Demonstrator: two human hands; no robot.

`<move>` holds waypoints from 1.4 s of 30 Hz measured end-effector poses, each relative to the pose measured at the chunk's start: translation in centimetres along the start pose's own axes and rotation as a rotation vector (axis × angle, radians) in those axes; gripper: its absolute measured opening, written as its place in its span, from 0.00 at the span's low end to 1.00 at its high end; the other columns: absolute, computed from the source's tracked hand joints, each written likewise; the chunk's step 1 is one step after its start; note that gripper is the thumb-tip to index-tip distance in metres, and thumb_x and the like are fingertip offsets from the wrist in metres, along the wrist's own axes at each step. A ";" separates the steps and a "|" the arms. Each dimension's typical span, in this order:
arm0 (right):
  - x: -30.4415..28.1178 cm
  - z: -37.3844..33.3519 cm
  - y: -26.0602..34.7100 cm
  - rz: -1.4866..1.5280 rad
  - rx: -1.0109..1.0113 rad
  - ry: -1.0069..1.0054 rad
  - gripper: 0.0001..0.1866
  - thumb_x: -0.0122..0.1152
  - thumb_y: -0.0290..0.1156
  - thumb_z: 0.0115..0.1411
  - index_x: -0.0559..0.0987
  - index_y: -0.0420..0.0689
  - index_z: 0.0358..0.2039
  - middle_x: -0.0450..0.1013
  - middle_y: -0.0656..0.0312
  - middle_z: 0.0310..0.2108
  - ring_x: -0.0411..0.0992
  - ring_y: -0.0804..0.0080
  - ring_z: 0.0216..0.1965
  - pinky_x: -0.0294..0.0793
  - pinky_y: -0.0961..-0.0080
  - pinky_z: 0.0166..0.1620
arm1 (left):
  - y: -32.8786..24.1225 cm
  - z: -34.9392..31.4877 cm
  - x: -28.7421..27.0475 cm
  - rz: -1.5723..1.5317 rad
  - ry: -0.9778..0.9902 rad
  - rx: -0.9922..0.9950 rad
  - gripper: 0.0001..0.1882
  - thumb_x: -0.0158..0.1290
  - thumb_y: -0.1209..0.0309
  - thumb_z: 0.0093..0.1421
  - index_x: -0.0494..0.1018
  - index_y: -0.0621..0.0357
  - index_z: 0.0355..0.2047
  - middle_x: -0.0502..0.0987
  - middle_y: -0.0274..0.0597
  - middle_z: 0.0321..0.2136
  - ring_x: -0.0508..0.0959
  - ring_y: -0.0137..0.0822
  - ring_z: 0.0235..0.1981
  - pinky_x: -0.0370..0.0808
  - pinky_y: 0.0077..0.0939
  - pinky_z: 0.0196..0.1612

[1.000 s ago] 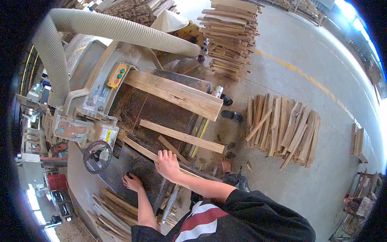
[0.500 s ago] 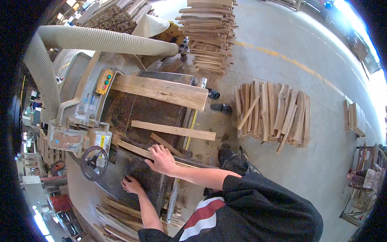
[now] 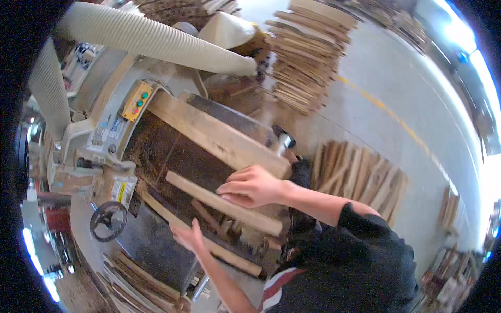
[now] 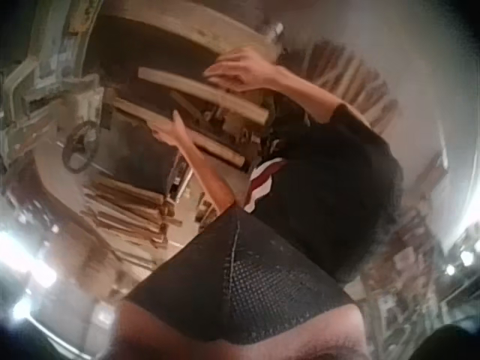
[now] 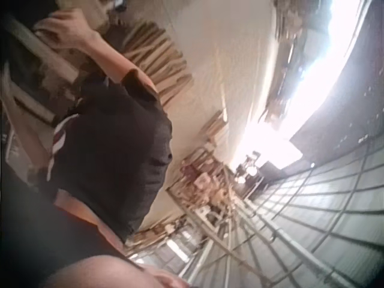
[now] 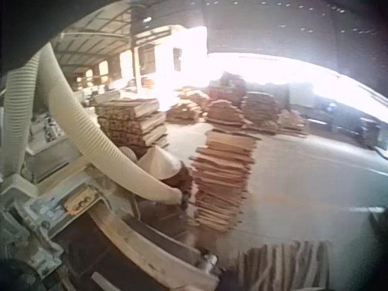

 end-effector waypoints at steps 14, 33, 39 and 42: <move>-10.6 -20.3 -41.4 0.275 1.405 -0.110 0.20 0.57 0.43 0.67 0.78 0.38 0.47 0.75 0.45 0.45 0.74 0.46 0.49 0.73 0.58 0.52 | -3.7 0.5 -1.1 0.208 -0.294 -0.234 0.48 0.63 0.60 0.62 0.47 0.71 0.70 0.53 0.64 0.69 0.64 0.56 0.65 0.60 0.43 0.69; 1.7 -38.9 -43.0 0.372 1.819 0.081 0.20 0.60 0.41 0.63 0.75 0.37 0.46 0.75 0.42 0.44 0.78 0.47 0.42 0.77 0.58 0.46 | 0.8 -0.3 -0.7 0.520 -0.089 -0.662 0.49 0.44 0.31 0.63 0.73 0.78 0.48 0.78 0.65 0.45 0.78 0.54 0.44 0.73 0.44 0.51; 2.8 -38.7 -43.3 0.407 1.837 0.228 0.23 0.60 0.40 0.63 0.75 0.38 0.54 0.74 0.42 0.51 0.76 0.45 0.47 0.76 0.57 0.50 | 0.6 0.1 -2.0 0.859 -0.049 -0.687 0.54 0.44 0.27 0.59 0.72 0.81 0.49 0.78 0.66 0.46 0.79 0.54 0.46 0.74 0.43 0.52; 1.8 -38.8 -44.1 0.387 1.816 0.138 0.18 0.60 0.40 0.63 0.78 0.40 0.47 0.76 0.44 0.44 0.76 0.43 0.43 0.76 0.55 0.47 | 2.0 -0.6 -1.6 0.667 -0.024 -0.835 0.59 0.45 0.23 0.55 0.71 0.83 0.50 0.79 0.61 0.44 0.79 0.51 0.46 0.75 0.41 0.51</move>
Point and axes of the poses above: each hand's wrist, its own z-axis towards the middle knuckle, its own x-axis out of the palm, y = z × x, the point moved 10 cm from there along z, towards the middle knuckle
